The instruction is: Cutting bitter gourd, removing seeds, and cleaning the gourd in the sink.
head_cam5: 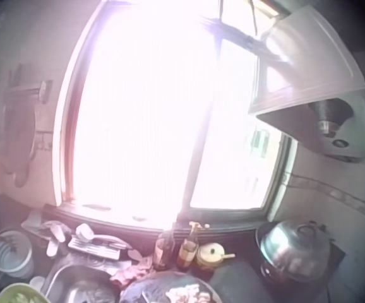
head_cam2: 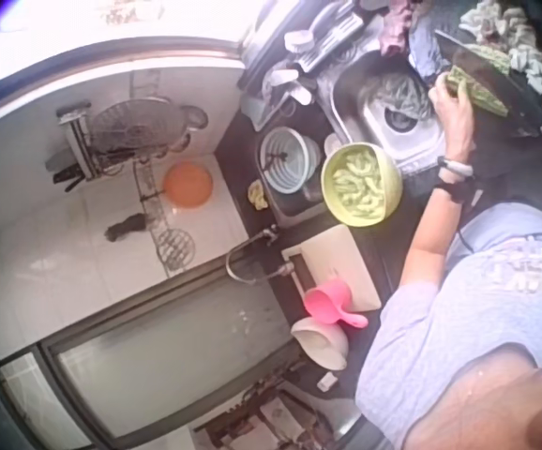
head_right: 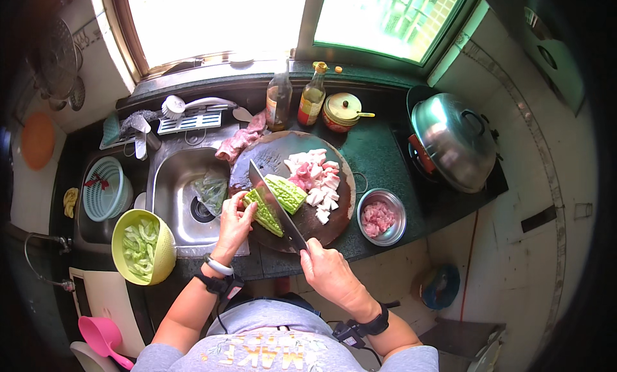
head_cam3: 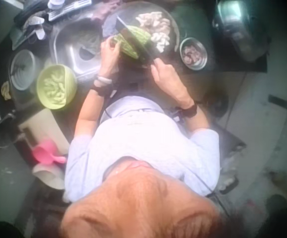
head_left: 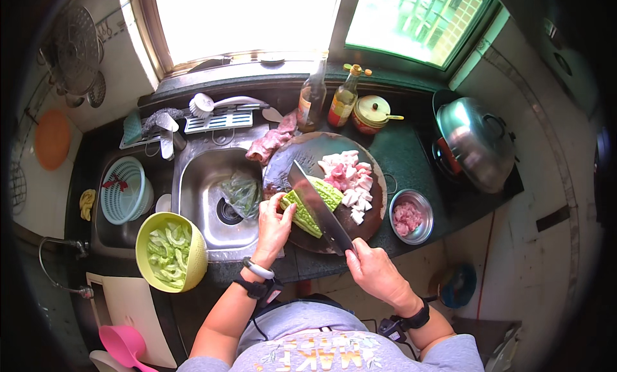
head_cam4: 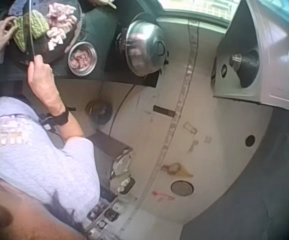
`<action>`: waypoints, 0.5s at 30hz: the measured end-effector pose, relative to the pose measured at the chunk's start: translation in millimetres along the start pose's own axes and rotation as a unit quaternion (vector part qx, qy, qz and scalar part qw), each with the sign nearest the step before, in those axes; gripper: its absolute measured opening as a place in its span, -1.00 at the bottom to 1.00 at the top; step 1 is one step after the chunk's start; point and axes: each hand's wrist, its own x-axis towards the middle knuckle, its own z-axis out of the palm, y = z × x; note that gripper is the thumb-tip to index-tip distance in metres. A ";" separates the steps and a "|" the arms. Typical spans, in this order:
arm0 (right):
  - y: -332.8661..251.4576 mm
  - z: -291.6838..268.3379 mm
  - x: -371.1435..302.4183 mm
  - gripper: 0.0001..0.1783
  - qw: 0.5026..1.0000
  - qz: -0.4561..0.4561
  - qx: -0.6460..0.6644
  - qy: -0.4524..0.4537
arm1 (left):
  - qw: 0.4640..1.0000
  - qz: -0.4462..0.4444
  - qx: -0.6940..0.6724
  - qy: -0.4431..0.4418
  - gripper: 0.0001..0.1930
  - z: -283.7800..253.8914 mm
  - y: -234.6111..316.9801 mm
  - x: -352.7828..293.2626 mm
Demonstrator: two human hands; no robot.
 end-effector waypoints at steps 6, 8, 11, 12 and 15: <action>-1.7 -11.6 5.9 -0.82 0.998 -0.025 -0.055 -0.026 | 1.000 0.001 -0.022 0.018 -0.60 -1.2 -1.2 2.9; -2.1 -15.4 11.7 -0.81 0.997 -0.035 -0.063 -0.038 | 1.000 -0.003 -0.019 0.020 -0.60 -2.3 0.9 3.5; -5.7 -24.1 21.5 -0.82 0.995 -0.031 -0.075 -0.064 | 0.999 0.009 -0.023 0.027 -0.61 -2.5 1.8 5.0; -7.5 -28.6 24.6 -0.81 0.993 -0.026 -0.078 -0.082 | 1.000 0.013 -0.015 0.022 -0.61 -2.0 1.7 5.8; -15.3 -40.3 35.9 -0.81 0.988 -0.015 -0.100 -0.117 | 1.000 0.022 0.004 0.018 -0.62 -0.6 7.1 7.6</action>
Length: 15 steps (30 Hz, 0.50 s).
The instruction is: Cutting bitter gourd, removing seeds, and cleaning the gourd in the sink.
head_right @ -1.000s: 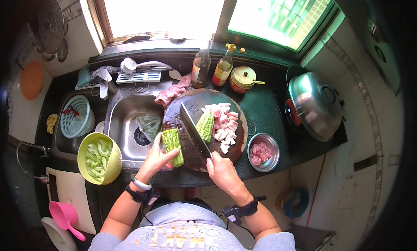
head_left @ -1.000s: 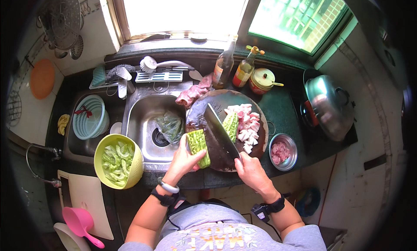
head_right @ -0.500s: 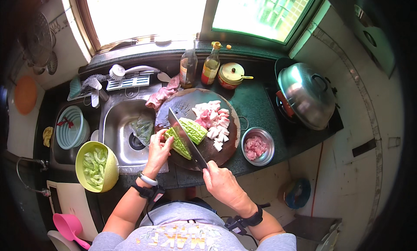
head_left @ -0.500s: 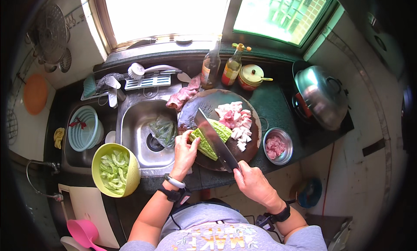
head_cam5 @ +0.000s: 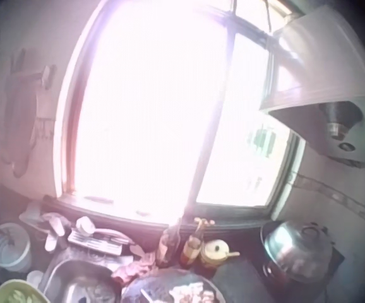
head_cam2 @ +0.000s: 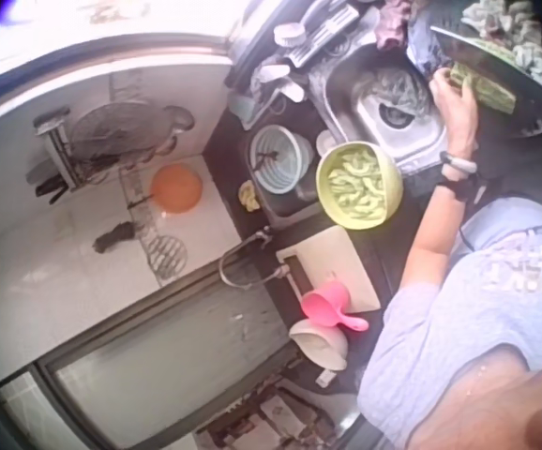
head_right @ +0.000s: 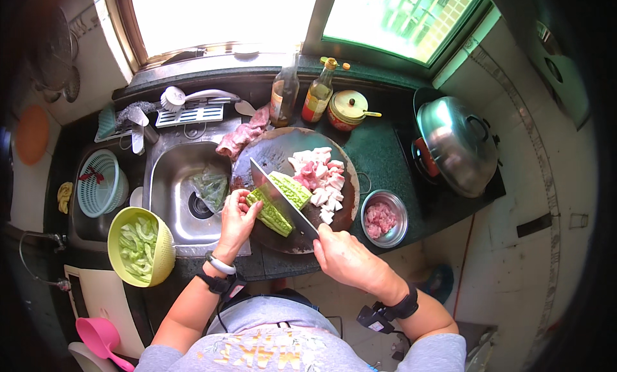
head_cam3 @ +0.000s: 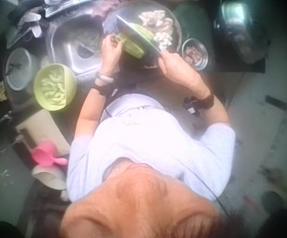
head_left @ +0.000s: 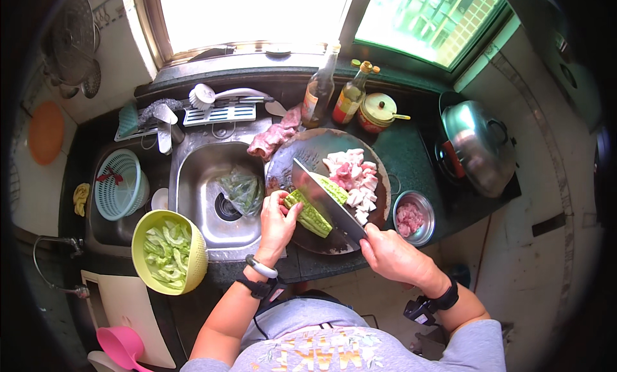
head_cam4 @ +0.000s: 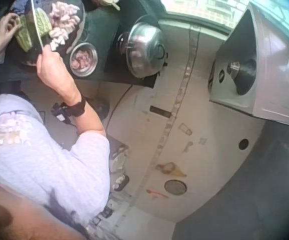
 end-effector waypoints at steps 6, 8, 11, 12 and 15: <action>-9.8 -33.9 21.9 -0.77 0.988 0.083 0.037 -0.122 | 1.000 -0.004 0.020 0.009 -0.61 1.5 -0.3 2.9; -3.3 -32.5 25.4 -0.76 0.989 0.075 0.024 -0.125 | 1.000 -0.005 0.006 -0.004 -0.61 0.0 2.5 3.1; 2.7 -29.0 27.5 -0.76 0.991 0.041 0.032 -0.122 | 1.000 -0.008 0.009 -0.011 -0.61 -2.3 5.0 4.6; 6.5 -28.3 28.6 -0.76 0.993 0.022 0.016 -0.112 | 1.000 -0.012 0.005 -0.012 -0.61 -1.9 6.1 4.3; 4.4 -34.3 32.2 -0.77 0.992 0.017 0.000 -0.123 | 1.000 0.004 0.023 -0.002 -0.63 -0.3 0.1 5.2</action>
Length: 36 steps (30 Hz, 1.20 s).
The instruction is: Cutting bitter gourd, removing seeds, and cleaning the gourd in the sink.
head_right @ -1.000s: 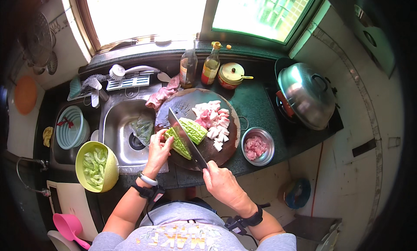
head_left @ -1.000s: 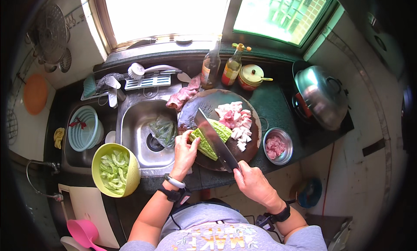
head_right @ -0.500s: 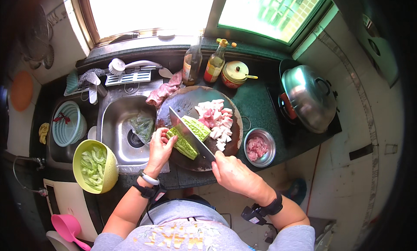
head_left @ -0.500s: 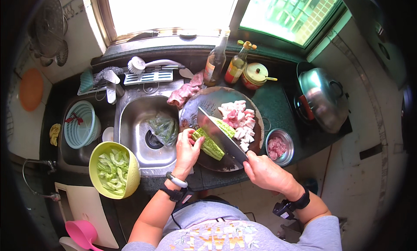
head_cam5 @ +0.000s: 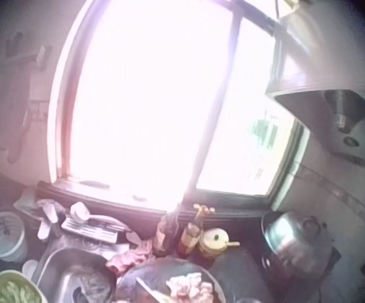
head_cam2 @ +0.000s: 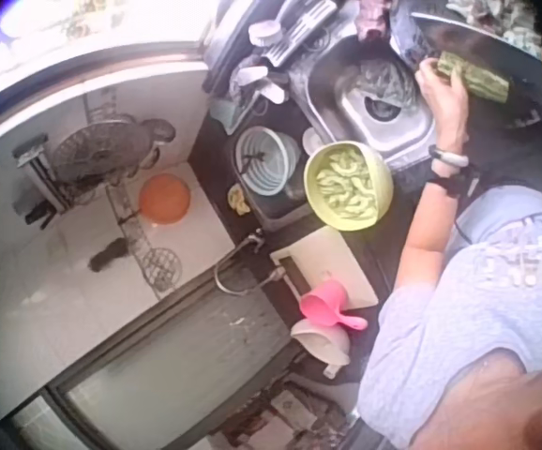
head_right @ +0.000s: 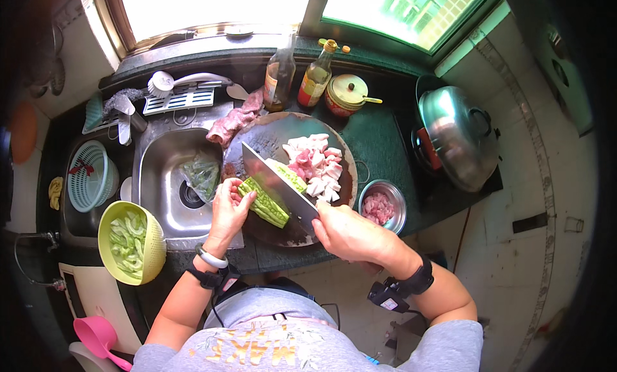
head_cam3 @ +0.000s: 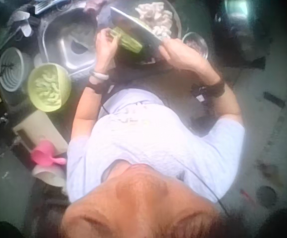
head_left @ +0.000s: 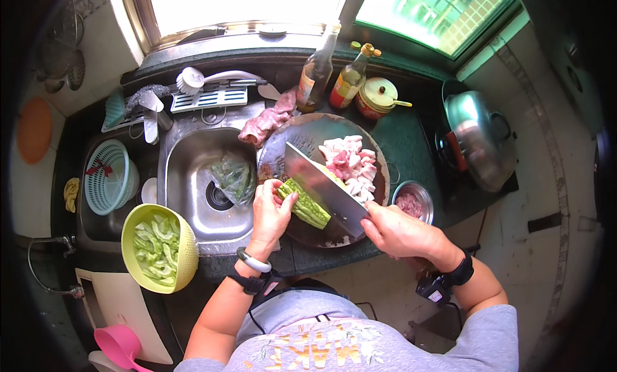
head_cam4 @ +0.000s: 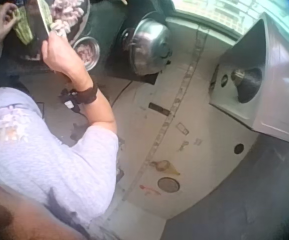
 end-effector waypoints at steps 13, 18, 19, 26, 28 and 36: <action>2.0 -19.5 14.8 -0.80 0.998 -0.024 0.013 -0.062 | 0.999 -0.016 0.013 -0.025 -0.62 -1.6 3.6 3.2; 5.6 -17.8 17.9 -0.81 0.997 -0.051 -0.041 -0.039 | 0.999 -0.025 0.004 -0.022 -0.62 -2.7 3.6 3.3; 12.6 -8.7 18.4 -0.81 0.997 -0.051 -0.041 -0.039 | 0.999 -0.022 0.015 -0.021 -0.62 -3.1 4.1 3.7; 39.4 35.4 9.8 -0.78 0.995 -0.063 0.047 0.063 | 0.998 0.024 0.060 -0.016 -0.62 -0.8 6.7 3.8; 31.7 27.3 8.4 -0.77 0.994 -0.091 0.017 0.059 | 0.999 0.007 0.044 -0.022 -0.62 -3.4 -1.0 5.5; 34.4 44.1 36.2 -0.83 0.992 -0.055 0.108 -0.039 | 0.999 -0.023 -0.016 -0.029 -0.63 0.0 -14.0 -6.2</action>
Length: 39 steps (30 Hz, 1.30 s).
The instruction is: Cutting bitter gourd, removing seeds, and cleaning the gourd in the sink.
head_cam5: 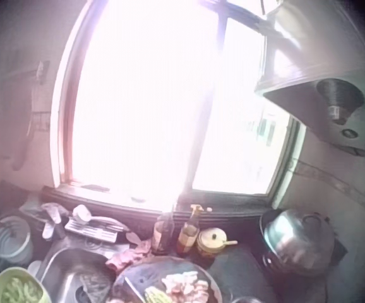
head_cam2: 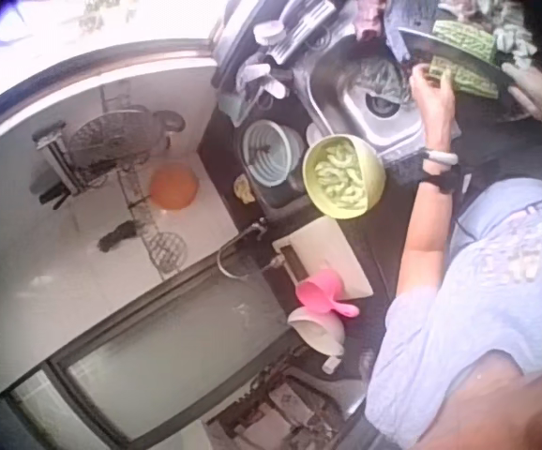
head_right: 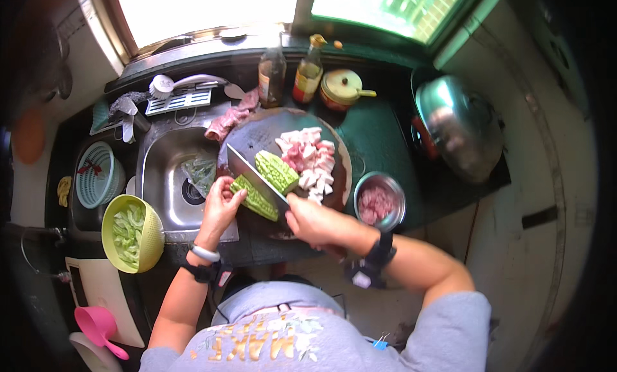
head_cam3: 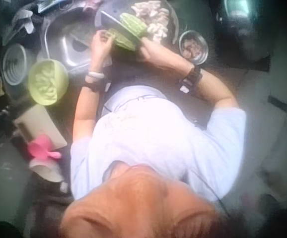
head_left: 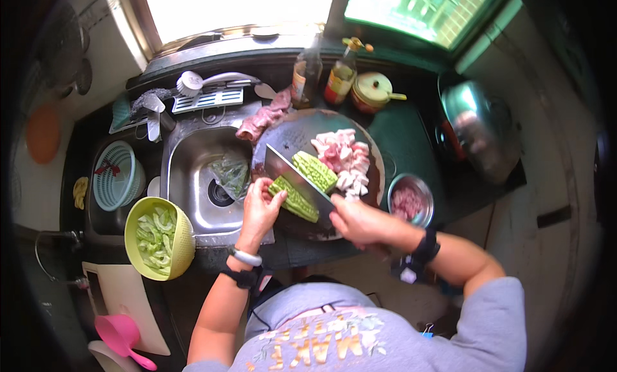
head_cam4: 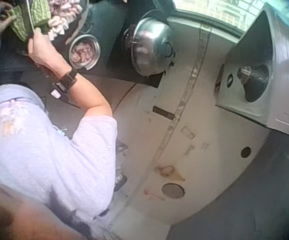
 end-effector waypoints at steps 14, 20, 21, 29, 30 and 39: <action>18.8 60.1 -13.3 -0.79 0.976 -0.092 -0.016 0.197 | 0.991 -0.114 0.036 -0.058 -0.41 -26.1 33.1 -12.0; 19.6 20.4 -66.5 -0.86 0.939 -0.102 0.100 0.312 | 0.999 -0.016 0.022 0.044 -0.43 -52.6 8.9 38.9; 20.4 15.2 -75.4 -0.86 0.935 -0.082 0.109 0.326 | 0.993 0.025 0.087 0.070 -0.42 -53.4 21.7 54.1; 51.1 32.5 -124.6 -0.86 0.921 0.022 0.177 0.345 | 0.967 0.194 0.148 -0.074 -0.59 3.5 42.8 142.5; 57.5 38.6 -129.5 -0.86 0.919 0.019 0.174 0.354 | 0.961 0.197 0.169 -0.092 -0.58 14.5 45.6 144.4; 77.3 61.0 -158.5 -0.85 0.912 0.062 0.188 0.360 | 0.800 0.294 0.369 -0.372 -0.44 48.3 121.8 84.2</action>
